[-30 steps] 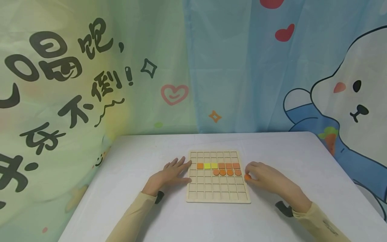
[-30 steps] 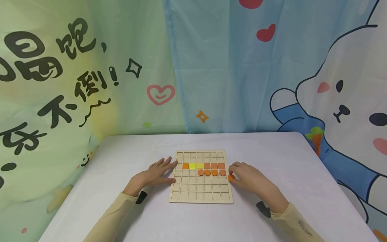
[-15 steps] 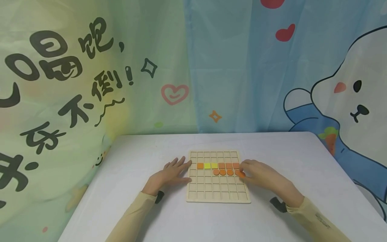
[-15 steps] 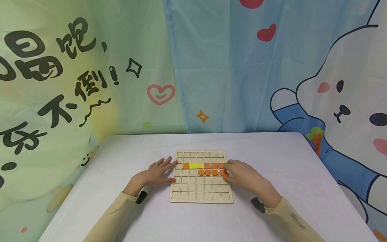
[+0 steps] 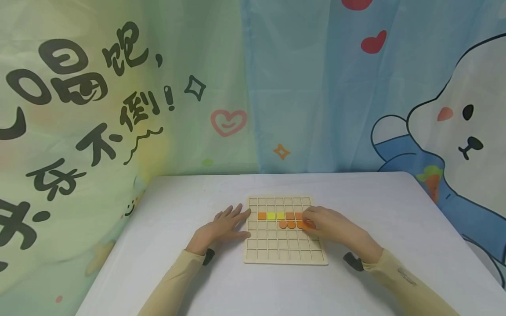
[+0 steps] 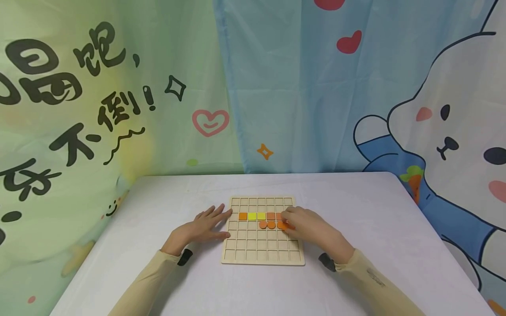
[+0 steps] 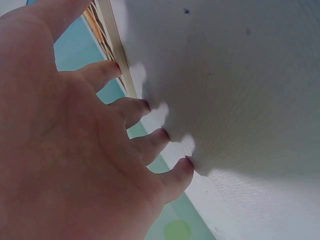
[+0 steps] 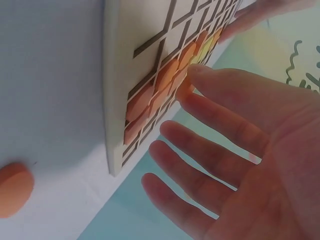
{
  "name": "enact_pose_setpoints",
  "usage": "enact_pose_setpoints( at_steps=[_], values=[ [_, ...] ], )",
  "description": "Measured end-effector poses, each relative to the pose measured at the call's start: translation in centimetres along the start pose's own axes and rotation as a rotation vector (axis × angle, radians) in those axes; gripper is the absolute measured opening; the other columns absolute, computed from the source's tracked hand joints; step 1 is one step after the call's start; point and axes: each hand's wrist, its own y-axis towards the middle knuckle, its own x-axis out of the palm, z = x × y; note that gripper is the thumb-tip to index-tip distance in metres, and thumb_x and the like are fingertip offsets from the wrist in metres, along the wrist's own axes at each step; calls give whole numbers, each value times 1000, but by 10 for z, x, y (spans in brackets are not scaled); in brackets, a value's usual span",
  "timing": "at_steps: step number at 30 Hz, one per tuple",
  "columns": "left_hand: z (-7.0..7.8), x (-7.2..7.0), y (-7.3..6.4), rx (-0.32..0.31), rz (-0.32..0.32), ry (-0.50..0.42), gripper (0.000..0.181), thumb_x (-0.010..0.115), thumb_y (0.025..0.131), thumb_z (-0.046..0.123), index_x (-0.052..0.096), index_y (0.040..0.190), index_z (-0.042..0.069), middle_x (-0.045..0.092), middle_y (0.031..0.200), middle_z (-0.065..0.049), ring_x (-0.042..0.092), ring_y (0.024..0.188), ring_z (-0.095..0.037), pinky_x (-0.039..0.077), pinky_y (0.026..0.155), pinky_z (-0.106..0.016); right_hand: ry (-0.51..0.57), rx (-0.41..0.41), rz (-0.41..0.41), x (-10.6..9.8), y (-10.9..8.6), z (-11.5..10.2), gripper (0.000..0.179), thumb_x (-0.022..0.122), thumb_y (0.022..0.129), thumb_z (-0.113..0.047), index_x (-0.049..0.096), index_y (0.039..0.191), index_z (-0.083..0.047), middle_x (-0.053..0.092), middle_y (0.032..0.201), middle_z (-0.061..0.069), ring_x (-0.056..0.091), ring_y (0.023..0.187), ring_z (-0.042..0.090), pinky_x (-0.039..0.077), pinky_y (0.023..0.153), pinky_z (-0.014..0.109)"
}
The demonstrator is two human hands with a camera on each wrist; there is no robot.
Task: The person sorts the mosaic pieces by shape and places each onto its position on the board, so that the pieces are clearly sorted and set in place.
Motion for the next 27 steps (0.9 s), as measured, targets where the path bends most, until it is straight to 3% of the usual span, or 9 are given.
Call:
enact_pose_setpoints(
  at_steps=[9, 20, 27],
  values=[
    [1, -1, 0, -4, -5, 0, 79, 56, 96, 60, 25, 161, 27, 15, 170, -9, 11, 156, -39, 14, 125, -60, -32, -62, 24, 8, 14, -3, 6, 73, 90, -13, 67, 88, -13, 58, 82, -4, 45, 71, 9, 42, 62, 24],
    [0, -1, 0, -5, -7, -1, 79, 56, 96, 60, 24, 161, 28, 13, 170, -9, 10, 157, -39, 13, 125, -60, -27, -17, -22, 13, 25, -6, 7, 74, 91, -16, 67, 93, -14, 66, 92, -1, 51, 76, 11, 48, 68, 29],
    [-1, 1, 0, 1, -2, -3, 79, 56, 96, 60, 25, 161, 28, 14, 170, -9, 10, 156, -39, 13, 125, -60, -24, -45, -4, 17, 29, -7, 7, 72, 93, -17, 70, 98, -13, 69, 98, 1, 56, 80, 12, 51, 70, 30]
  ],
)
